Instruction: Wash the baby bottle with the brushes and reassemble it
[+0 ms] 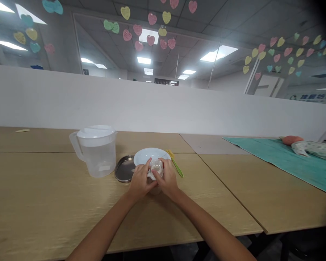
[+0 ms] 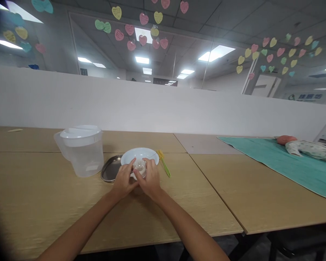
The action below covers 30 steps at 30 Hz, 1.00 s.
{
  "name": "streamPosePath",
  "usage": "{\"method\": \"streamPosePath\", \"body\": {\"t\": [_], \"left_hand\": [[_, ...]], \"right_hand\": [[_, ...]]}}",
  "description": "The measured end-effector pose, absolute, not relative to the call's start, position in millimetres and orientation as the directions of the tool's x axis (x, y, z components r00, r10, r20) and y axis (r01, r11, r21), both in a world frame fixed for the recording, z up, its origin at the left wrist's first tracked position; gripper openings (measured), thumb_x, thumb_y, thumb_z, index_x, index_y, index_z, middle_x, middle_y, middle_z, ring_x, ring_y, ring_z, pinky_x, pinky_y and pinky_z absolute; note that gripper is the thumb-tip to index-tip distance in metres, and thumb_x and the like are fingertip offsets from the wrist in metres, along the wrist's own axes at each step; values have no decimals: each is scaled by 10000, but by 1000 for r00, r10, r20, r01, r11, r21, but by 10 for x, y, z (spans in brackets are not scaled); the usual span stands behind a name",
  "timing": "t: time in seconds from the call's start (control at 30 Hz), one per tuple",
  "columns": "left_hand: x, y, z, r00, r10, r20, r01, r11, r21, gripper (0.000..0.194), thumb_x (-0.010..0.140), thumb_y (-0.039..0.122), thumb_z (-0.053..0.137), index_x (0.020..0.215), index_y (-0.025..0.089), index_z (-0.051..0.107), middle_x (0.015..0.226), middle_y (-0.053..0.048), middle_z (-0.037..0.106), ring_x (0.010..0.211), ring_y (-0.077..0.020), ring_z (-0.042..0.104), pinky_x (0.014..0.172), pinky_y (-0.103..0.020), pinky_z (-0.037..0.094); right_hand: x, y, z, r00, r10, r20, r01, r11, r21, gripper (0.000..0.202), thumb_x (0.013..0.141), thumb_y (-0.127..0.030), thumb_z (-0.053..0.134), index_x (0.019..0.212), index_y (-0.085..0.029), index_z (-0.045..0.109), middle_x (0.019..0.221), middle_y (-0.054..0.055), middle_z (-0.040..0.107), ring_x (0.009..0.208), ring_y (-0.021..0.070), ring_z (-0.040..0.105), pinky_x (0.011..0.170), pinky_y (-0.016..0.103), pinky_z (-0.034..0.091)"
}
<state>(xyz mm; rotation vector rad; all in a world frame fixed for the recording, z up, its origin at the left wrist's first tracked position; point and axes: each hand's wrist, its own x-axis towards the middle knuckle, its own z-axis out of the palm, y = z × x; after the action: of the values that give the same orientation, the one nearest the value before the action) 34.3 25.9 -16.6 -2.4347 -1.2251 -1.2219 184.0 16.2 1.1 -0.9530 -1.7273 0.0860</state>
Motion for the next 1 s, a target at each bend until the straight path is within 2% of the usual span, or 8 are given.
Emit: {"method": "streamPosePath", "body": {"t": [0.07, 0.1, 0.17, 0.23, 0.33, 0.5, 0.8, 1.0], "left_hand": [[363, 261, -150, 335, 608, 720, 745, -639, 193, 459, 797, 511, 480, 1084, 156, 518, 888, -78, 584, 848, -236, 503, 784, -377, 373], [369, 264, -145, 339, 607, 719, 747, -638, 187, 392, 800, 506, 479, 979, 165, 549, 855, -68, 578, 827, -230, 499, 760, -367, 375], [373, 273, -141, 341, 602, 722, 739, -646, 190, 337, 808, 497, 474, 848, 170, 547, 807, -53, 560, 790, -215, 495, 721, -345, 383], [366, 281, -141, 337, 601, 725, 726, -656, 206, 332, 818, 491, 463, 808, 165, 531, 782, -48, 544, 755, -201, 492, 684, -323, 392], [347, 290, -146, 335, 593, 733, 711, -669, 216, 345, 827, 490, 453, 826, 155, 536, 770, -48, 533, 731, -192, 487, 659, -308, 396], [335, 302, -157, 350, 561, 750, 701, -688, 187, 353, 817, 497, 480, 890, 158, 548, 777, -42, 537, 742, -188, 487, 671, -301, 392], [319, 323, -203, 349, 500, 792, 725, -680, 109, 424, 814, 555, 437, 878, 153, 555, 749, -49, 544, 721, -198, 494, 665, -311, 394], [338, 298, -190, 362, 456, 813, 723, -688, 63, 517, 798, 600, 418, 976, 133, 550, 773, -70, 568, 730, -206, 510, 676, -320, 403]], "right_hand": [[1822, 159, 2, -39, 647, 761, 533, 658, -532, 359, 819, -435, 490, 1060, -169, 498, 900, 52, 525, 823, 184, 507, 742, 322, 414], [1814, 159, -4, -26, 655, 755, 516, 656, -551, 333, 815, -430, 497, 1024, -170, 503, 880, 45, 524, 807, 179, 504, 735, 319, 412], [1798, 161, -20, -5, 679, 734, 446, 659, -606, 298, 811, -418, 511, 982, -174, 498, 881, 39, 529, 815, 172, 505, 743, 312, 410], [1778, 163, -35, -3, 720, 694, 317, 660, -682, 287, 817, -411, 509, 982, -178, 481, 893, 31, 540, 821, 161, 514, 737, 294, 418], [1745, 168, -52, -30, 772, 635, 122, 634, -764, 301, 817, -413, 513, 1004, -184, 462, 882, 17, 548, 799, 143, 527, 707, 264, 431], [1729, 182, -70, -12, 815, 579, -15, 579, -815, 321, 791, -420, 550, 1000, -188, 472, 844, 5, 528, 767, 134, 517, 673, 244, 432], [1727, 181, -55, -15, 819, 574, -61, 572, -818, 311, 770, -418, 580, 962, -188, 494, 812, 1, 513, 738, 130, 503, 659, 239, 437], [1757, 180, -37, 10, 826, 563, -16, 564, -826, 293, 790, -420, 551, 955, -182, 507, 800, 6, 521, 720, 133, 500, 656, 250, 438]]}}
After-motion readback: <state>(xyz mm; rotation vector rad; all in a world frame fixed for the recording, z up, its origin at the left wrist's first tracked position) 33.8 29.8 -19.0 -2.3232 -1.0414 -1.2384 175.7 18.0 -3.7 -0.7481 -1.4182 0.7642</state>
